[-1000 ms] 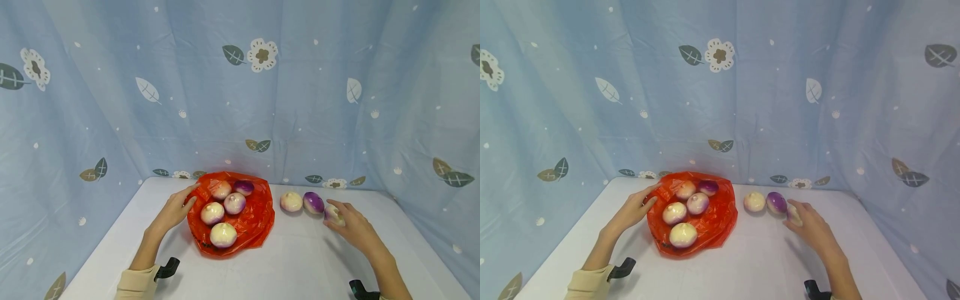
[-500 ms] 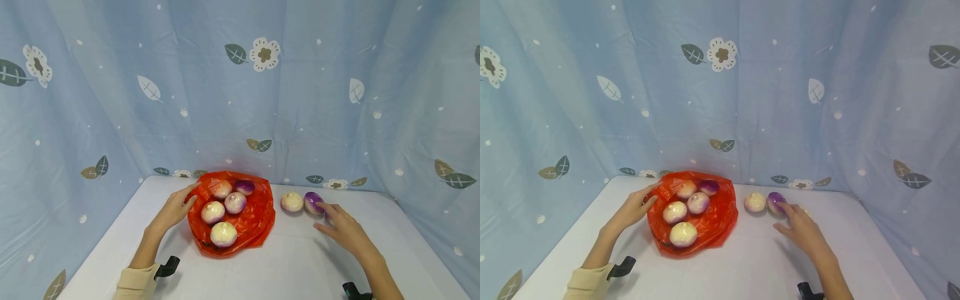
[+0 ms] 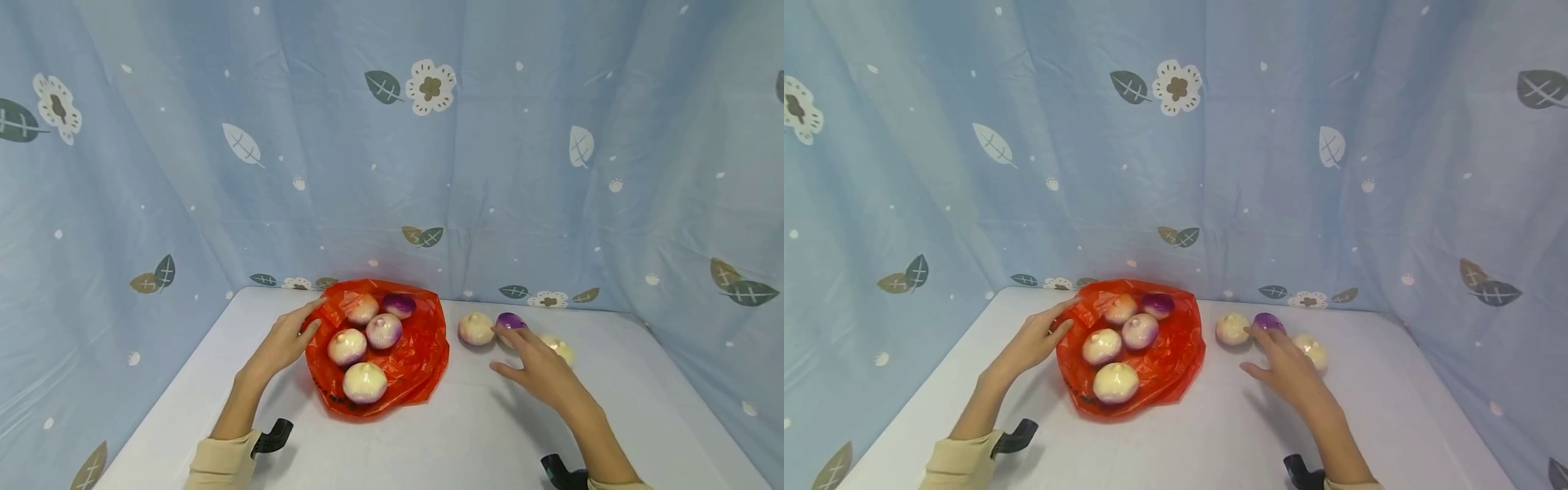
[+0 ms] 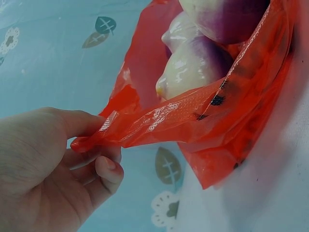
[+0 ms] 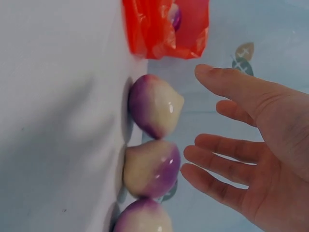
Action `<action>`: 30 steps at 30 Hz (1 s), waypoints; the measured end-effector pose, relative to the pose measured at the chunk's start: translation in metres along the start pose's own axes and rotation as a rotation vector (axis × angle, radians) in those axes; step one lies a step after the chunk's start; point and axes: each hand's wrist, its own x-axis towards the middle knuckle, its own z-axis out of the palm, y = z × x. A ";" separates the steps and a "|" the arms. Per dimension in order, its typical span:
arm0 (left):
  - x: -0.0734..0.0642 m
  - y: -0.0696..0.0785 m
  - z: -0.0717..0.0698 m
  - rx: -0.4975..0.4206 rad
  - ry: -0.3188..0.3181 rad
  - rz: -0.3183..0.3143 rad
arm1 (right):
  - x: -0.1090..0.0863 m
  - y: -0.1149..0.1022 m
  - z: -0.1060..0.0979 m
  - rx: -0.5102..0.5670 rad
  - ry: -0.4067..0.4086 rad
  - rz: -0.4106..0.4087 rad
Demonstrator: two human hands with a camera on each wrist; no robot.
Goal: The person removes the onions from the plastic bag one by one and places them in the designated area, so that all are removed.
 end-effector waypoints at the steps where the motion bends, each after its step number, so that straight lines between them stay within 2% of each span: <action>1: 0.000 0.000 0.000 0.000 0.000 0.002 | 0.001 -0.001 0.000 0.000 0.004 -0.006; 8: 0.000 -0.001 -0.001 0.002 0.004 0.012 | 0.010 -0.014 0.004 0.010 0.025 -0.038; 15: -0.001 -0.001 0.000 0.001 0.007 0.019 | 0.018 -0.035 0.007 0.052 -0.021 0.015; 30: 0.000 -0.001 0.001 -0.018 -0.002 0.008 | 0.029 -0.062 0.019 0.097 -0.025 -0.032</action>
